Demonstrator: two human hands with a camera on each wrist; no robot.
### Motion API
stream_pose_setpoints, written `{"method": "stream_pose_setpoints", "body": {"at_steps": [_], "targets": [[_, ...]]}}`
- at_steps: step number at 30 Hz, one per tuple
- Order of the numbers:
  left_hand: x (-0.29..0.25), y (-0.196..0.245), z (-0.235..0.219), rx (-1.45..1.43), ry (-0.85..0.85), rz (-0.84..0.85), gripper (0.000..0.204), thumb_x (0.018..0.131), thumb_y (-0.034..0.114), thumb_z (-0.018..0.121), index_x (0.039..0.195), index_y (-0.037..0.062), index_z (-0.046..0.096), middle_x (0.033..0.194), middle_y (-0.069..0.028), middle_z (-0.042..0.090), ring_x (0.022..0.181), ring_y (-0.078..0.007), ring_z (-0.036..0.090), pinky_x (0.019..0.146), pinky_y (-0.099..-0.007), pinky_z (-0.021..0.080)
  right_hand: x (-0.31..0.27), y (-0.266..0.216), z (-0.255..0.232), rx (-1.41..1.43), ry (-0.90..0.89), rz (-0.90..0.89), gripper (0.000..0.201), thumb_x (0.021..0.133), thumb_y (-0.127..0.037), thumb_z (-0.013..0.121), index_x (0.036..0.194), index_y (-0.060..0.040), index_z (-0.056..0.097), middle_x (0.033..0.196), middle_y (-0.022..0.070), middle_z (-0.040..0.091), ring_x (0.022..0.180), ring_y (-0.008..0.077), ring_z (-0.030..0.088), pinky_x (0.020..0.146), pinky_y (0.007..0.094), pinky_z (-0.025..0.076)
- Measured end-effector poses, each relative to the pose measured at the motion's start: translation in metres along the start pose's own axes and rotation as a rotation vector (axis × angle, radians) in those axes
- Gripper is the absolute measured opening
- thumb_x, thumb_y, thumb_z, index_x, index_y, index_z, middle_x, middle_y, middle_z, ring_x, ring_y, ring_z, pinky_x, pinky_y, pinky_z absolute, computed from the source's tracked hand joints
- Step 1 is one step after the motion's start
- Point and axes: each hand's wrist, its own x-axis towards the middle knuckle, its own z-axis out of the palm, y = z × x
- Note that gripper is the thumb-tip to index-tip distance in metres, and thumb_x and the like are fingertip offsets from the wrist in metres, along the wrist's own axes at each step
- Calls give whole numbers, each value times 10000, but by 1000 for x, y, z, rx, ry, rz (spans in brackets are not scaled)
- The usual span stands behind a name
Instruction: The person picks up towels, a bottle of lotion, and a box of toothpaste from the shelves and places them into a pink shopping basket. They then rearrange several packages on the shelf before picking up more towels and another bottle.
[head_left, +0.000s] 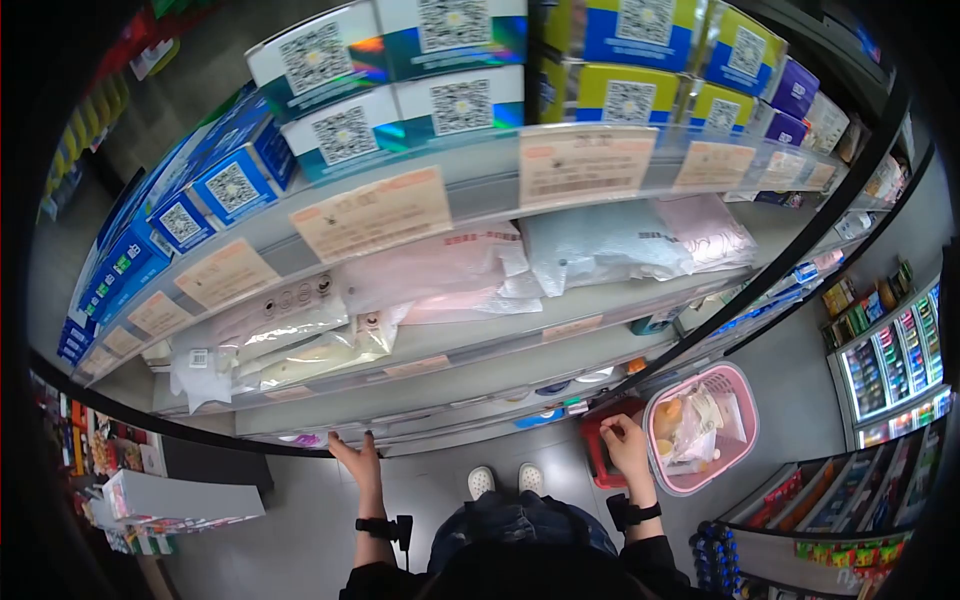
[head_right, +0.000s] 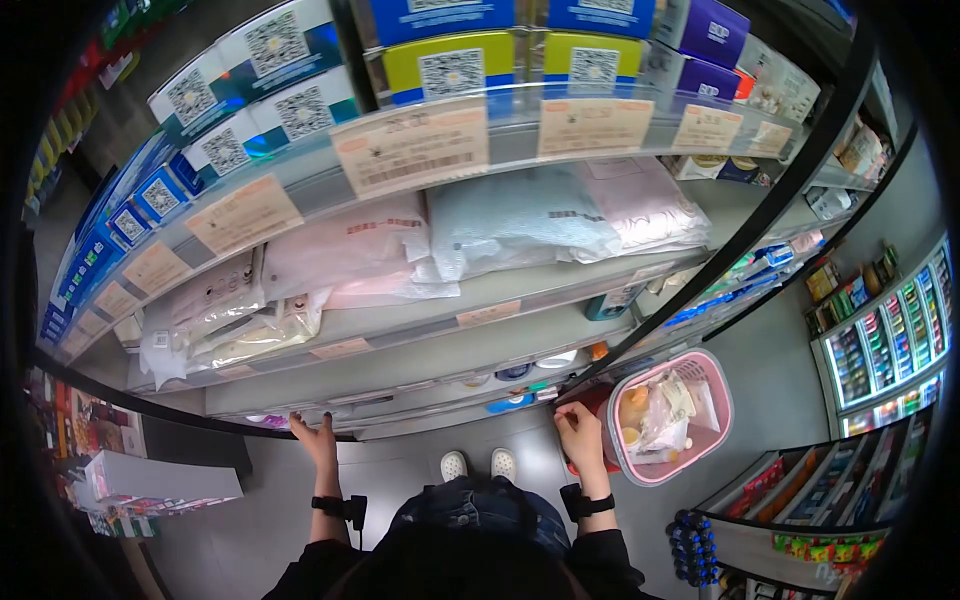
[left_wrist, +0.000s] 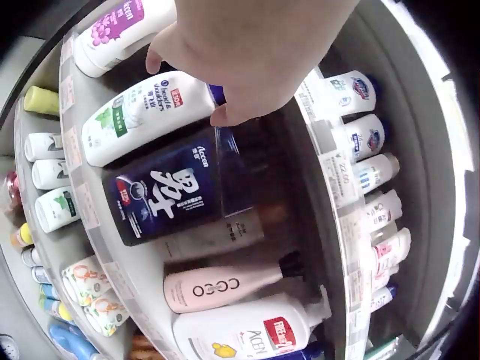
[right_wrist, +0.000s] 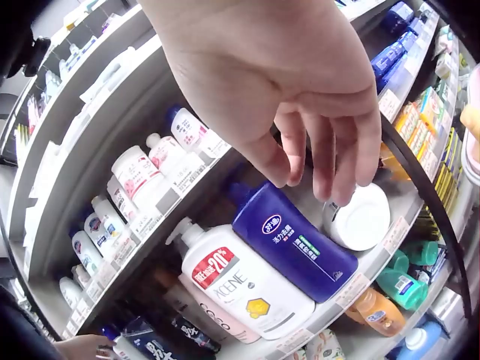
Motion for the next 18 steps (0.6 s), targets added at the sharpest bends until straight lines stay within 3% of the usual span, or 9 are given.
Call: {"method": "stream_pose_setpoints", "body": {"at_steps": [2,5,7,8,10,14,16,17,18], "targets": [[13,-6,5,58,21,-16,759,739,48,751,1366,-23,329,1320,-268,392,1250,-397,377,1044,-451,330,-4,1,1,10,5,8,77,871,-54,650,932,-8,643,810,46,653,761,101,616,683,240,483],[33,-18,13,71,33,111,672,705,38,757,1296,-22,443,1253,-255,490,1206,-392,446,1031,-452,349,-8,7,-1,29,33,22,89,868,-58,651,934,1,646,806,70,670,762,115,636,694,254,496],[46,-27,19,-128,-87,159,484,683,14,738,1143,-16,589,1103,-226,618,1070,-377,569,963,-434,419,-10,12,-2,37,58,25,102,864,-62,653,937,9,650,799,93,688,754,127,654,701,265,507],[50,-31,22,-131,-88,159,484,683,14,738,1143,-16,589,1103,-226,618,1070,-377,569,963,-434,419,-11,10,-3,44,59,24,100,865,-62,653,935,8,649,801,90,688,758,126,654,700,263,506],[56,-37,27,-149,-81,186,327,679,6,723,999,-10,657,972,-193,682,925,-367,638,874,-413,475,-12,6,-3,50,61,21,97,865,-62,653,933,8,649,802,87,689,762,124,655,700,261,506],[56,-47,20,-162,-155,150,309,669,25,738,966,-12,661,991,-204,685,934,-358,646,858,-391,484,-13,-5,1,-16,56,4,101,868,-71,651,935,5,648,808,95,692,769,130,662,702,263,507],[51,-33,6,-30,-259,133,407,642,70,783,1009,-18,633,964,-187,683,903,-347,649,850,-386,487,-11,-12,6,-39,48,-23,103,868,-74,650,935,4,649,806,98,694,766,132,664,699,265,508],[46,-32,5,-30,-256,129,407,642,70,783,1009,-18,633,964,-187,683,903,-347,649,850,-386,487,-11,-18,9,-42,34,-9,104,867,-73,651,936,4,651,803,102,694,763,135,666,698,267,509],[40,-31,4,-62,-136,106,477,622,84,801,1047,-18,607,975,-179,671,905,-332,644,845,-378,485,-11,-21,12,-43,21,5,105,865,-72,651,937,4,653,799,105,695,760,137,668,696,269,511]]}}
